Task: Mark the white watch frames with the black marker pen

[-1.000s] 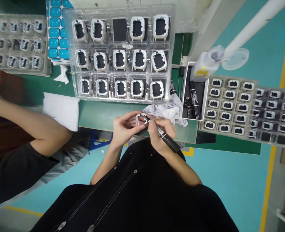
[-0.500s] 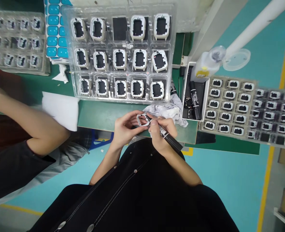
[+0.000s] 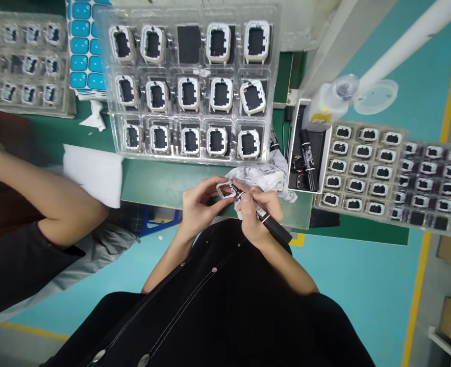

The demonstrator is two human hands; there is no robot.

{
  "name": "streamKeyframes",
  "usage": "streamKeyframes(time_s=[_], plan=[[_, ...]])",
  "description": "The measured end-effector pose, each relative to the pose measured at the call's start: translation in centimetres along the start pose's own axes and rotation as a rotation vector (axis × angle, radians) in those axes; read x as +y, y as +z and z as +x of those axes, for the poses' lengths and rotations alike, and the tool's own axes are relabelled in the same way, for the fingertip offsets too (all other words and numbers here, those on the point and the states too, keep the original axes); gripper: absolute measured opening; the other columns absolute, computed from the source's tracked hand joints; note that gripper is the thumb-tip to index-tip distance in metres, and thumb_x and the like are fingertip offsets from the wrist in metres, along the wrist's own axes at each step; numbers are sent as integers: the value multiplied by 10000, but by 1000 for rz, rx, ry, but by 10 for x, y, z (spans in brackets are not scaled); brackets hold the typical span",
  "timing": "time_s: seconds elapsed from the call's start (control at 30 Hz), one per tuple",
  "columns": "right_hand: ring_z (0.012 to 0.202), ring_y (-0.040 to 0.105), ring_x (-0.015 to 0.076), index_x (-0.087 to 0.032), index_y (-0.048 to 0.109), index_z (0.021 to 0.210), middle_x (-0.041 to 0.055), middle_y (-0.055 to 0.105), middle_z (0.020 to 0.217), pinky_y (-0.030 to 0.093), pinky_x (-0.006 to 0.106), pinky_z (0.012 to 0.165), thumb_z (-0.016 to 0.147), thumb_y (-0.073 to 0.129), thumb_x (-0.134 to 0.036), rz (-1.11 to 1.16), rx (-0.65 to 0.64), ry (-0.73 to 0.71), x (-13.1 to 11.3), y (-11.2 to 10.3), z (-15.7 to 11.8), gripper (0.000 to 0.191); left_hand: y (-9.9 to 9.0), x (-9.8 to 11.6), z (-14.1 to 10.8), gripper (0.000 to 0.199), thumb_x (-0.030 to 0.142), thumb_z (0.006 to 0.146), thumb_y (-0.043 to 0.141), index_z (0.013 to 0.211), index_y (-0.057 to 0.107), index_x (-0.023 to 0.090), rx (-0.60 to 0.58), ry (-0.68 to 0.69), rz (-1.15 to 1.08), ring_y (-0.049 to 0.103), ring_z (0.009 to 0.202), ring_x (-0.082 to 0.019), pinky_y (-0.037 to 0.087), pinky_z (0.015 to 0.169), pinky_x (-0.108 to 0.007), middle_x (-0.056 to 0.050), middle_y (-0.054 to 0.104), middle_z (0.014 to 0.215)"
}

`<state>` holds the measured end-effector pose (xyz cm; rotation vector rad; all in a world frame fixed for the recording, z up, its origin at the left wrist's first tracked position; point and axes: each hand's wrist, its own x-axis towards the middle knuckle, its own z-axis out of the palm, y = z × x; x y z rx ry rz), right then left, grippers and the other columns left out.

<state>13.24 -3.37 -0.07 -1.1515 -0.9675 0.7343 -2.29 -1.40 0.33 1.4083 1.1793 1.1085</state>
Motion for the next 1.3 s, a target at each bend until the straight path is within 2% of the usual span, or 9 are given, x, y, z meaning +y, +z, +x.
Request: streamKeyframes(time_s=[0.17, 0.33, 0.53, 0.63, 0.73, 0.83, 0.97, 1.13, 1.3], plan=[[800, 867, 260, -310, 561, 1045, -111, 673, 658, 765, 504, 873, 1143, 729, -429, 39, -5, -12, 0, 0, -1, 229, -3, 1, 3, 538, 435, 893, 1018, 1339, 813, 214, -33, -43, -79, 897, 999, -243, 773, 976, -356, -69, 892, 1088], [638, 796, 209, -277, 609, 1012, -104, 674, 651, 736, 459, 897, 1115, 784, -396, 28, 100, 5, -2, -2, -3, 235, -8, 2, 0, 578, 384, 843, 1056, 1334, 827, 185, -29, -40, -83, 882, 908, -231, 764, 930, -339, -89, 896, 1050], [525, 688, 175, -255, 616, 957, -61, 708, 691, 646, 334, 625, 1068, 827, -460, -33, 134, 83, 9, -8, -4, 315, -35, 36, 10, 591, 328, 812, 1077, 1345, 836, 245, -50, 52, -108, 854, 836, -228, 763, 803, -348, -66, 882, 1034], [536, 692, 184, -251, 624, 949, -46, 721, 712, 681, 362, 645, 1056, 835, -459, -24, 122, 75, 14, -9, -3, 316, -52, 68, 44, 604, 300, 841, 1058, 1396, 820, 303, -72, 147, -72, 860, 965, -242, 771, 913, -393, -66, 857, 1169], [539, 703, 205, -255, 631, 935, -55, 702, 682, 736, 438, 720, 1034, 851, -471, -9, 129, 61, 17, -9, 0, 324, -63, 90, 104, 556, 392, 872, 1035, 1375, 824, 282, -59, 251, 23, 832, 994, -235, 748, 939, -398, -83, 797, 1262], [555, 730, 233, -256, 651, 922, -54, 691, 660, 727, 448, 710, 1003, 885, -471, -26, 170, 46, 20, -9, 3, 328, -67, 92, 178, 533, 418, 892, 1012, 1365, 835, 249, -43, 373, 249, 790, 1048, -256, 716, 952, -421, -111, 742, 1322], [558, 735, 259, -258, 686, 911, -55, 671, 637, 722, 480, 716, 945, 941, -491, 4, 213, 44, 21, -8, 8, 346, -73, 76, 256, 416, 346, 931, 978, 1284, 857, 162, -36, 480, 681, 707, 1334, -407, 561, 1235, -606, -191, 721, 1324], [562, 735, 306, -278, 703, 885, -32, 666, 623, 728, 547, 705, 869, 967, -543, -21, 251, 101, 17, -4, 12, 375, -81, 71, 277, 395, 335, 1053, 830, 1400, 812, 146, -175, 520, 908, 668, 1419, -450, 482, 1296, -620, -221, 727, 1345], [536, 715, 425, -372, 709, 754, 38, 667, 604, 723, 764, 641, 755, 1001, -665, -39, 288, 173, 25, -9, 17, 414, -88, 92, 272, 388, 298, 1105, 756, 1454, 798, 132, -244, 468, 1066, 701, 1421, -421, 498, 1305, -544, -208, 724, 1425]])
